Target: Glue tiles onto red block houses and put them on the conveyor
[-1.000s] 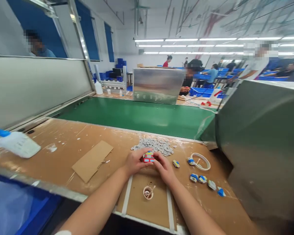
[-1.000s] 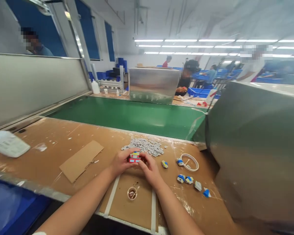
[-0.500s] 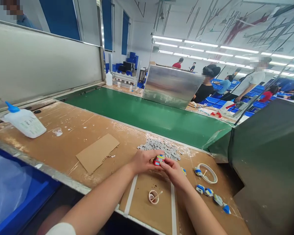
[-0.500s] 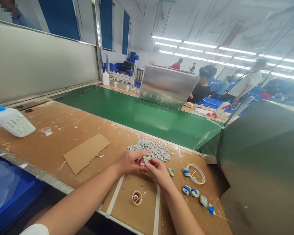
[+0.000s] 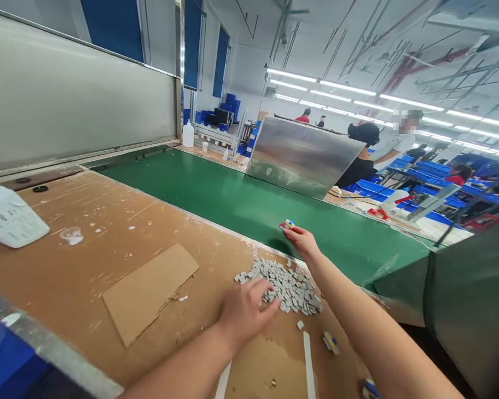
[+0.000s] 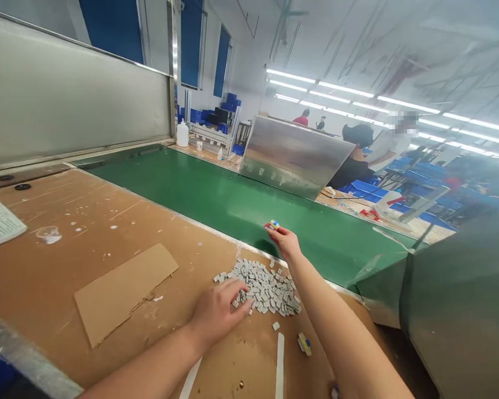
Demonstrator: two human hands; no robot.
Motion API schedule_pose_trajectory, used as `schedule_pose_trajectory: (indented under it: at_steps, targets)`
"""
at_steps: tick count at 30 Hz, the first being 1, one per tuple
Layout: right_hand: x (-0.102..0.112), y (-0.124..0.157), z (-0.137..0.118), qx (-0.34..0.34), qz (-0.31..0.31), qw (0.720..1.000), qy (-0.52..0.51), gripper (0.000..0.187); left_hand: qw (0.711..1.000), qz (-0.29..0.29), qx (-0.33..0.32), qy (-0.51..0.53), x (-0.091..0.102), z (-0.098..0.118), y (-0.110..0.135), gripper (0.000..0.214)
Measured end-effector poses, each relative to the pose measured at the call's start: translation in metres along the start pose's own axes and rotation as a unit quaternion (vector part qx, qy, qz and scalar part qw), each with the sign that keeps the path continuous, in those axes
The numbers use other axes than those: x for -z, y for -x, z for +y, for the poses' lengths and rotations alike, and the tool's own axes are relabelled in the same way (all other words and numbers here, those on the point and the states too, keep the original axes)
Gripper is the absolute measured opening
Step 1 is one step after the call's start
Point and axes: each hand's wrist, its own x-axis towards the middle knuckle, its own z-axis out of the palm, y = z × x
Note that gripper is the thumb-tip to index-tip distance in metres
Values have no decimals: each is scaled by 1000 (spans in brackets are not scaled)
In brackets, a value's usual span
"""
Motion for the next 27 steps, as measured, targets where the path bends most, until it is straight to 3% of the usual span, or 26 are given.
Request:
schedule_pose_trajectory:
  at_steps: [4, 8, 12, 15, 18, 21, 23, 27]
  targets:
    - [6, -77, 15, -9, 65, 994, 85, 45, 1000, -20, -24, 3, -6, -2, 5, 18]
    - [9, -125, 30, 6, 102, 977, 185, 43, 999, -39, -34, -9, -10, -2, 7, 24]
    - [9, -146, 35, 10, 124, 963, 238, 50, 998, -36, -41, -23, -12, -3, 9, 24]
    - [15, -141, 27, 12, 140, 959, 246, 63, 998, -26, -49, -22, -13, -5, 8, 26]
    - [27, -112, 12, 29, 151, 961, 232, 65, 997, -19, -64, -25, -13, -5, 6, 28]
    - [44, -52, -6, 43, 139, 967, 207, 58, 995, -31, -86, -28, -9, -3, 4, 28]
    - [60, 7, -19, 48, 121, 975, 179, 57, 994, -50, -89, -32, -4, -2, 3, 31]
    - [100, 156, -42, 83, 45, 986, 135, 46, 993, -95, -61, -31, 4, 1, -1, 31]
